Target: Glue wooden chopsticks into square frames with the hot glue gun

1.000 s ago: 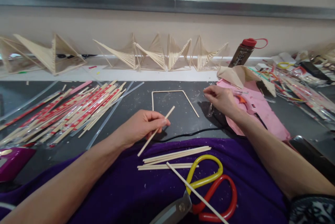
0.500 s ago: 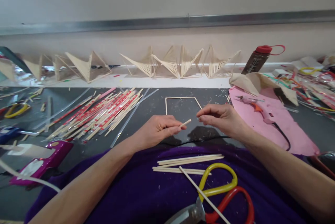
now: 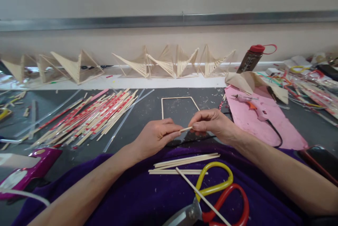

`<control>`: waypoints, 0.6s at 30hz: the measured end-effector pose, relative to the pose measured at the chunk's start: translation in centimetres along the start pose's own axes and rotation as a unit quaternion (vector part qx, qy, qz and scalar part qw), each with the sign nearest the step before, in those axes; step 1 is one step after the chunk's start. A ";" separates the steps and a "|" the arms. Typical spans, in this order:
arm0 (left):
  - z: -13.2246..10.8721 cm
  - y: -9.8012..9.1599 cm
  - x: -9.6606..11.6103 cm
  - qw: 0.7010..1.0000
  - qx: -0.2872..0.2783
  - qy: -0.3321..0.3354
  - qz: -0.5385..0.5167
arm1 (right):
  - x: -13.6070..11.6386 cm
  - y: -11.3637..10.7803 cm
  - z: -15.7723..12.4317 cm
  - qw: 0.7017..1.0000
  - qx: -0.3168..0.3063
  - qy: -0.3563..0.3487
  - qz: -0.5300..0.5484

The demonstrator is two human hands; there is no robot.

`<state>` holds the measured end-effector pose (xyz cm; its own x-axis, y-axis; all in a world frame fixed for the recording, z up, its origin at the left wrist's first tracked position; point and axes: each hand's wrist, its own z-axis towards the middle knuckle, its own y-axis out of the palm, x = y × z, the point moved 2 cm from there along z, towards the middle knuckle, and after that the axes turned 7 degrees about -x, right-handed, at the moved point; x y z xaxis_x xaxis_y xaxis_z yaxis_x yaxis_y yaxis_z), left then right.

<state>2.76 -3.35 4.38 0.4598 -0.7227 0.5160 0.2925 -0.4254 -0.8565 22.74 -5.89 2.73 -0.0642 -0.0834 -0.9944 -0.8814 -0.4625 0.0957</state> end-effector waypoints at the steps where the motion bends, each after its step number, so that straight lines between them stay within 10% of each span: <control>1: 0.0 0.0 0.0 1.000 0.003 0.000 0.005 | 0.0 0.0 0.0 1.000 -0.005 0.003 0.008; 6: 0.3 0.2 0.0 1.000 0.002 -0.006 0.002 | -0.5 -0.2 0.2 1.000 -0.015 0.016 -0.001; 11: 0.4 0.4 0.3 0.999 -0.009 -0.008 -0.030 | -3.1 -5.6 -1.2 0.963 0.155 -0.032 -0.217; 14: 0.4 0.5 0.5 0.999 -0.014 -0.010 -0.038 | -4.4 -11.5 -4.7 0.883 0.314 0.003 -0.350; 18: 0.5 0.6 0.6 0.999 -0.013 -0.016 -0.049 | -3.6 -17.7 -10.0 0.678 0.437 0.199 -0.556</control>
<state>3.60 -3.77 4.16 0.4567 -0.6589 0.5978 0.3157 -0.5081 -0.8013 43.26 -6.21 5.01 0.8460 -0.4249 -0.3220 -0.2320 0.2503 -0.9400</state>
